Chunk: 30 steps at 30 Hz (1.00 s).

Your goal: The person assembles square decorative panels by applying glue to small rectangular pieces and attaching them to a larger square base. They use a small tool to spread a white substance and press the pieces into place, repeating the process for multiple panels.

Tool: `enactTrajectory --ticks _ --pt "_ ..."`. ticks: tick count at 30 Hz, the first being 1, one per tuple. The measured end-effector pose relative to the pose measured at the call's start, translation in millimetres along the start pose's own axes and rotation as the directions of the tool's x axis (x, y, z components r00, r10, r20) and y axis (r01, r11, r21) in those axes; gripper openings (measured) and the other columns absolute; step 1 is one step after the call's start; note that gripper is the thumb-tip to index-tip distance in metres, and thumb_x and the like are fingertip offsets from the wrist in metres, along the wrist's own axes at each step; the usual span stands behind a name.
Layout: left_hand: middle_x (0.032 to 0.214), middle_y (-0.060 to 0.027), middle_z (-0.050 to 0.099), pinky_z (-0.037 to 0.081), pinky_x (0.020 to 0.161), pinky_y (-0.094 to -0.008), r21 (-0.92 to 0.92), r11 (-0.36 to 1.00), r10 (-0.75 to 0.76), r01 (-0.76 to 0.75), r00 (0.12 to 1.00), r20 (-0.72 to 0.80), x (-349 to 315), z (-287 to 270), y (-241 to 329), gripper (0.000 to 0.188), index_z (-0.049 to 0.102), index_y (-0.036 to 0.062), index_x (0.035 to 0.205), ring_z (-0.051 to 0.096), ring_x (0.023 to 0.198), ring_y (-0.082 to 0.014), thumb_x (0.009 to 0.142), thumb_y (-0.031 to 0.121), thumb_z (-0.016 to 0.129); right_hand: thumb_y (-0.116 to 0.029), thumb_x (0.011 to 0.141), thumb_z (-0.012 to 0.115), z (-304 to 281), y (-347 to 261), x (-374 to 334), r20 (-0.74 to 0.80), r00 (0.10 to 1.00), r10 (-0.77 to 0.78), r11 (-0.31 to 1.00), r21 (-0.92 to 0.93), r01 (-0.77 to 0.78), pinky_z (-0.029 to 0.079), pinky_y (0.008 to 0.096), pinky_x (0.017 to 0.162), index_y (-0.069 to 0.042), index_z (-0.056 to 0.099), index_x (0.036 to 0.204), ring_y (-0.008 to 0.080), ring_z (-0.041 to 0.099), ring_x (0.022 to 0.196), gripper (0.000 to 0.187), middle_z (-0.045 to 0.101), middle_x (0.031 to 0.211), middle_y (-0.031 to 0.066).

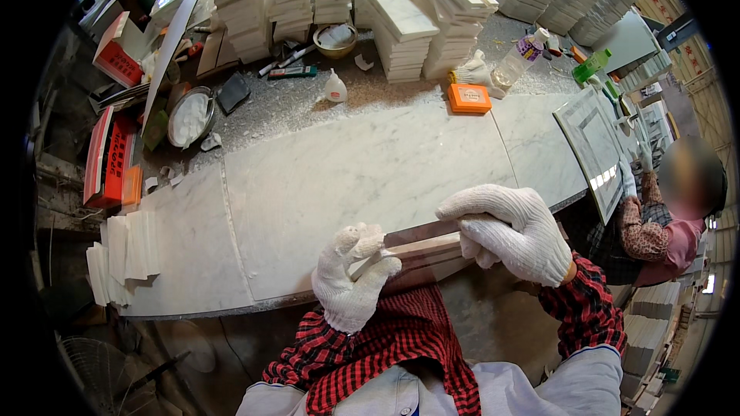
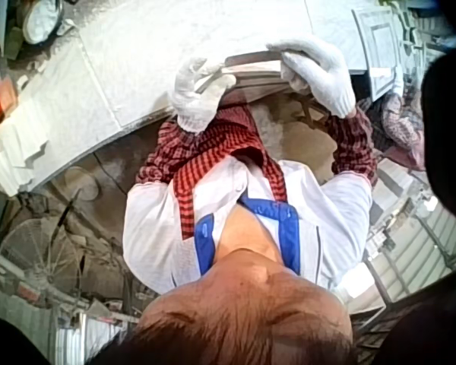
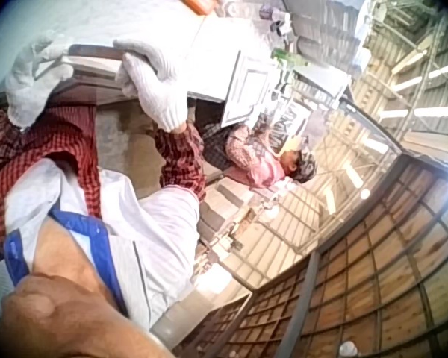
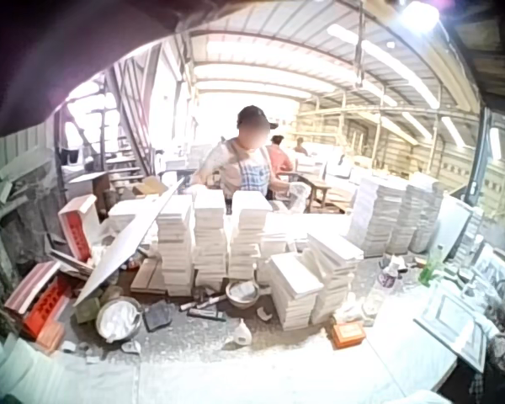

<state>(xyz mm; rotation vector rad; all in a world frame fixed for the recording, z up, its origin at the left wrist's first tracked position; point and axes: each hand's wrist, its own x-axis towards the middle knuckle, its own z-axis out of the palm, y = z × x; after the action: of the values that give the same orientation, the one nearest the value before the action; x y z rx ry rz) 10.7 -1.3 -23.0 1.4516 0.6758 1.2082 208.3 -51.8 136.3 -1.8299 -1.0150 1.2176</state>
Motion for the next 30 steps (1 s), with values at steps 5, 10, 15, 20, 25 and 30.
enactTrajectory --ticks 5,10,15,20,25,30 --pt "0.108 -0.0134 0.068 0.057 0.085 -0.0344 -0.058 0.998 0.007 -0.009 1.000 -0.025 -0.8 2.5 -1.6 0.056 0.057 0.0031 0.120 0.068 0.095 -0.0201 0.071 -0.004 0.083 -0.003 0.094 0.054 -2.0 2.1 -0.6 -0.034 0.999 0.001 0.999 0.043 0.001 0.047 0.0205 0.051 0.000 0.066 0.112 0.0072 0.058 0.058 0.022 0.063 0.071 0.0045" --pt "0.106 -0.0143 0.068 0.059 0.085 -0.0371 -0.117 0.993 -0.002 0.003 1.000 0.001 -5.4 1.0 -9.4 0.063 0.052 0.0029 0.127 0.068 0.098 -0.0230 0.072 -0.009 0.080 -0.011 0.093 0.055 -5.9 5.8 6.1 -0.081 0.993 0.089 0.988 0.137 -0.077 0.043 0.0204 0.047 0.002 0.066 0.111 0.0074 0.054 0.052 0.024 0.062 0.067 0.0048" --pt "0.107 -0.0152 0.068 0.059 0.083 -0.0359 -0.157 0.986 -0.045 0.047 0.999 0.018 -4.2 1.6 -4.5 0.064 0.052 0.0039 0.128 0.068 0.097 -0.0223 0.072 -0.013 0.078 -0.018 0.091 0.057 -9.9 13.0 11.5 0.001 0.992 0.130 0.966 0.224 -0.127 0.040 0.0195 0.043 0.003 0.066 0.109 0.0066 0.051 0.047 0.028 0.062 0.065 0.0055" --pt "0.107 -0.0166 0.069 0.060 0.082 -0.0356 -0.181 0.982 -0.051 0.059 0.998 0.046 -3.5 0.5 -4.2 0.063 0.052 0.0032 0.127 0.068 0.094 -0.0199 0.072 -0.015 0.077 -0.018 0.090 0.058 -6.4 18.6 15.6 0.073 0.983 0.170 0.937 0.295 -0.184 0.039 0.0188 0.041 0.003 0.065 0.108 0.0066 0.050 0.044 0.029 0.061 0.063 0.0061" --pt "0.106 -0.0155 0.070 0.060 0.082 -0.0358 -0.221 0.974 -0.031 0.045 0.997 0.066 -1.2 -0.3 -3.0 0.062 0.052 0.0020 0.126 0.067 0.092 -0.0188 0.072 -0.016 0.076 -0.017 0.090 0.057 -5.9 31.5 14.8 0.105 0.974 0.200 0.886 0.405 -0.225 0.036 0.0201 0.040 0.004 0.064 0.108 0.0085 0.049 0.043 0.029 0.061 0.063 0.0072" --pt "0.107 -0.0150 0.070 0.059 0.083 -0.0359 -0.087 0.996 0.028 -0.021 0.996 0.084 2.9 -1.9 -1.0 0.063 0.051 0.0027 0.126 0.067 0.092 -0.0179 0.071 -0.016 0.076 -0.014 0.091 0.055 -0.1 39.7 13.5 0.107 0.968 0.227 0.852 0.460 -0.251 0.035 0.0216 0.040 0.006 0.062 0.110 0.0097 0.047 0.042 0.029 0.060 0.063 0.0080"
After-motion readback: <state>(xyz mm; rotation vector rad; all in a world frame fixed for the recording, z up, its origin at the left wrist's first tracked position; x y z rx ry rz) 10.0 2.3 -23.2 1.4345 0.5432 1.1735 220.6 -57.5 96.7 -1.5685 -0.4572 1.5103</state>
